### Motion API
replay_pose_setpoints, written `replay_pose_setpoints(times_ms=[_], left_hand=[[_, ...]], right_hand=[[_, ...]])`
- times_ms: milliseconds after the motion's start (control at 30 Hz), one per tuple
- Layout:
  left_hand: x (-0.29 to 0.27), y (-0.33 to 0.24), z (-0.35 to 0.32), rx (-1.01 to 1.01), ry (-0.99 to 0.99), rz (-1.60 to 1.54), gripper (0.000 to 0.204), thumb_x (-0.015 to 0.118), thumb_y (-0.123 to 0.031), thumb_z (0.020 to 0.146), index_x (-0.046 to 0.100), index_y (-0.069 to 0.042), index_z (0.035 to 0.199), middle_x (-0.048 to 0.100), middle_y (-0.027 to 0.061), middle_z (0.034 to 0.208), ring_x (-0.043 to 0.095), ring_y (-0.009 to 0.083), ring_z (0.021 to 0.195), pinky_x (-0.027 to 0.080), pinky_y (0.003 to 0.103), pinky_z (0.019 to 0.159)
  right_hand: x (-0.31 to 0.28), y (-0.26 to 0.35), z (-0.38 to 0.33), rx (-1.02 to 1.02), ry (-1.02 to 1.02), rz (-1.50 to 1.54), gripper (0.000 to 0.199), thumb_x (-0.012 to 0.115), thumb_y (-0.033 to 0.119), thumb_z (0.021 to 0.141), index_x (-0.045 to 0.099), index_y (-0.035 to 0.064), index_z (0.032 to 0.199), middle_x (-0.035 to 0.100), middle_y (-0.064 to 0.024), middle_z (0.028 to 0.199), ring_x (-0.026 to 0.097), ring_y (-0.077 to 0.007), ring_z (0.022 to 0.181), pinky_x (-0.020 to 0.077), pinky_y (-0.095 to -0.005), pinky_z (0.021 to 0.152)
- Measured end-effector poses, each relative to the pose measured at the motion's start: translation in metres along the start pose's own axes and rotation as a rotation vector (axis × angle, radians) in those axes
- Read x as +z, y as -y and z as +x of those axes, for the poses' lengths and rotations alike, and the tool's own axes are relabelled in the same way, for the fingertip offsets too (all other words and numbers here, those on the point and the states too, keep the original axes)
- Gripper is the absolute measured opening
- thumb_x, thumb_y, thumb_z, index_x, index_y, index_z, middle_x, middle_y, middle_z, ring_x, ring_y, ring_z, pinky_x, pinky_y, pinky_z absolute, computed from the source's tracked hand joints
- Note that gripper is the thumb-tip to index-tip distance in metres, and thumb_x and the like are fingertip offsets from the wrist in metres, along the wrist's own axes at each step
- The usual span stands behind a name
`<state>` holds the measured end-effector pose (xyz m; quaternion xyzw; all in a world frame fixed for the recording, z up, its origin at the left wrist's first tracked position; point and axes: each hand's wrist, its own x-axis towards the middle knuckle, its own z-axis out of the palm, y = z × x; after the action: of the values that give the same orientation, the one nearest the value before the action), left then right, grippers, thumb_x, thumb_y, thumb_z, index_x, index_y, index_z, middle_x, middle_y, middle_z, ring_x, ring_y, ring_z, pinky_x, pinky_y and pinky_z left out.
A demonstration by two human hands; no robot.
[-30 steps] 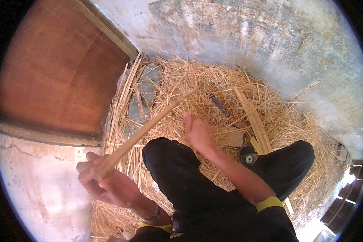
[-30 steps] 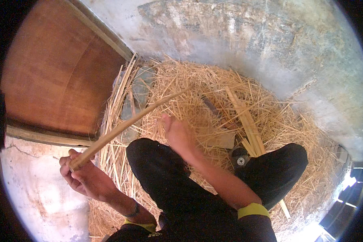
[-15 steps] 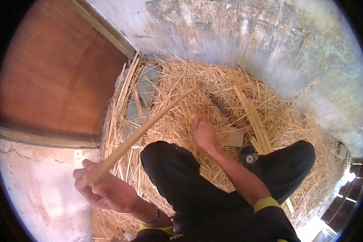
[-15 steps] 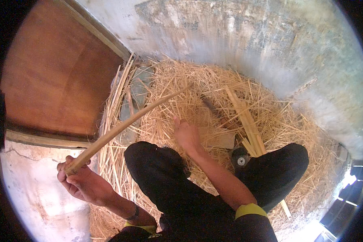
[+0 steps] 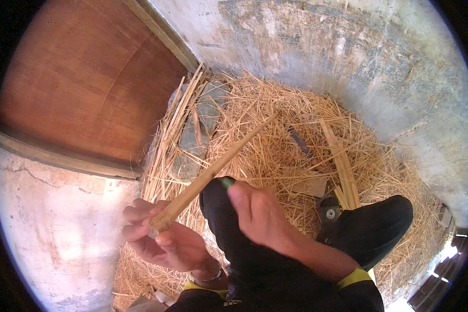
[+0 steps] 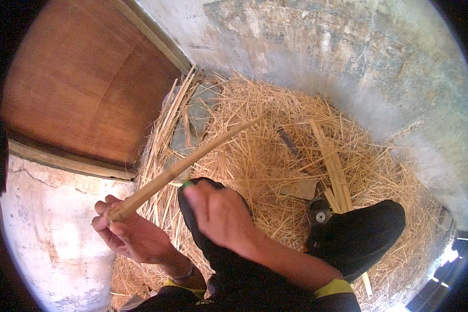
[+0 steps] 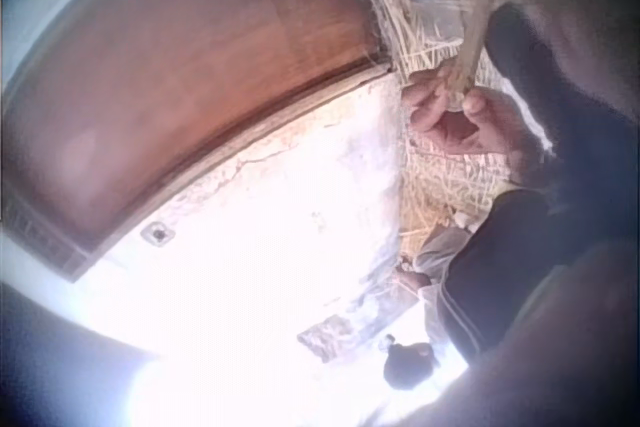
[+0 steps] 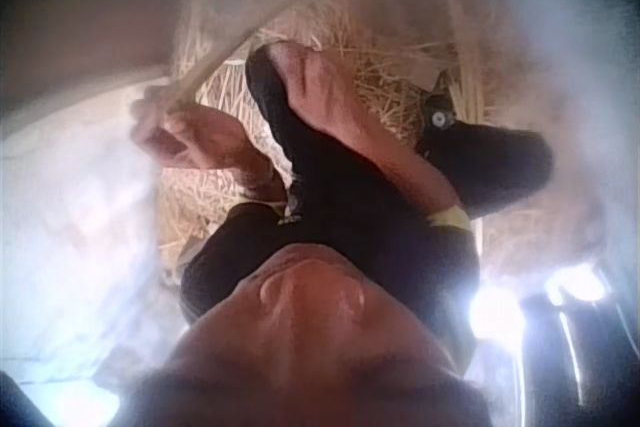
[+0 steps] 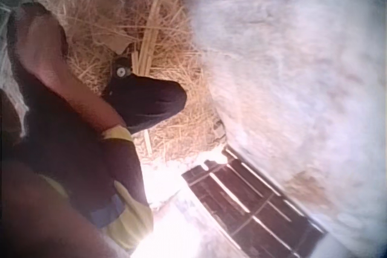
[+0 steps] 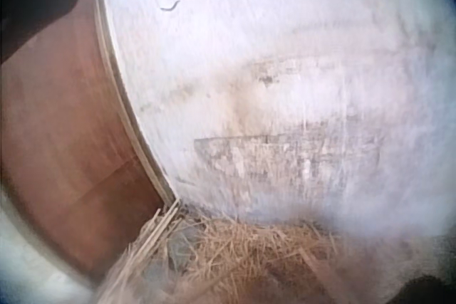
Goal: The person sits cross-legged on a straw-covered floor and uses a green utility knife to shave thin strips from a bamboo stick. They repeatedly scrape the knife along the stick's length, rotating it to remove material and create a pile of shavings.
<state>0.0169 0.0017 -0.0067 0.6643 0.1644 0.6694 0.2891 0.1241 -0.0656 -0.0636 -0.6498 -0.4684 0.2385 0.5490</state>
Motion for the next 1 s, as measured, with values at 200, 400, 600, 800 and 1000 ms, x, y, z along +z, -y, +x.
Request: replay_pose_setpoints(times_ms=[200,400,600,800,1000], left_hand=[[0.002,-0.006,-0.009,0.042,-0.121,0.116,0.017,0.051,-0.019,0.091,0.046,-0.003,0.092,0.044,0.0087,0.085,0.045,0.0169,0.078,0.042,0.027,0.061],[0.006,-0.008,-0.006,-0.002,-0.218,0.183,0.013,0.050,-0.014,0.091,0.045,-0.002,0.087,0.045,0.0086,0.081,0.046,0.0152,0.068,0.042,0.025,0.057],[0.008,-0.010,-0.007,0.002,-0.177,0.164,0.015,0.054,-0.016,0.089,0.046,-0.004,0.087,0.045,0.0084,0.081,0.046,0.0151,0.072,0.039,0.025,0.058],[0.004,-0.011,-0.001,-0.060,-0.184,0.160,0.013,0.055,-0.015,0.086,0.046,-0.005,0.085,0.041,0.0062,0.074,0.041,0.0152,0.072,0.034,0.026,0.059],[0.001,-0.009,0.001,-0.058,-0.169,0.154,0.013,0.054,-0.015,0.087,0.046,-0.005,0.085,0.041,0.0057,0.072,0.042,0.0148,0.069,0.035,0.026,0.057]], right_hand=[[0.000,0.007,0.004,0.045,-0.048,-0.102,0.042,0.039,0.032,0.094,0.056,-0.0021,0.076,0.055,-0.0263,0.058,0.056,-0.0435,0.055,0.0455,-0.0495,0.049],[0.005,-0.016,0.007,0.149,-0.101,-0.155,0.043,0.039,0.032,0.094,0.057,-0.0028,0.077,0.055,-0.0259,0.056,0.057,-0.0435,0.055,0.0453,-0.0504,0.050],[0.002,-0.001,-0.004,0.050,-0.130,-0.094,0.043,0.037,0.031,0.095,0.057,-0.0036,0.079,0.055,-0.0270,0.067,0.055,-0.0459,0.064,0.0443,-0.0493,0.058],[-0.010,-0.007,0.004,0.161,-0.012,-0.267,0.043,0.037,0.031,0.094,0.057,-0.0024,0.078,0.056,-0.0263,0.066,0.055,-0.0460,0.065,0.0442,-0.0502,0.058],[-0.011,-0.026,0.015,0.299,-0.043,-0.235,0.046,0.038,0.035,0.094,0.059,-0.0021,0.078,0.056,-0.0268,0.066,0.055,-0.0455,0.063,0.0447,-0.0507,0.058]])
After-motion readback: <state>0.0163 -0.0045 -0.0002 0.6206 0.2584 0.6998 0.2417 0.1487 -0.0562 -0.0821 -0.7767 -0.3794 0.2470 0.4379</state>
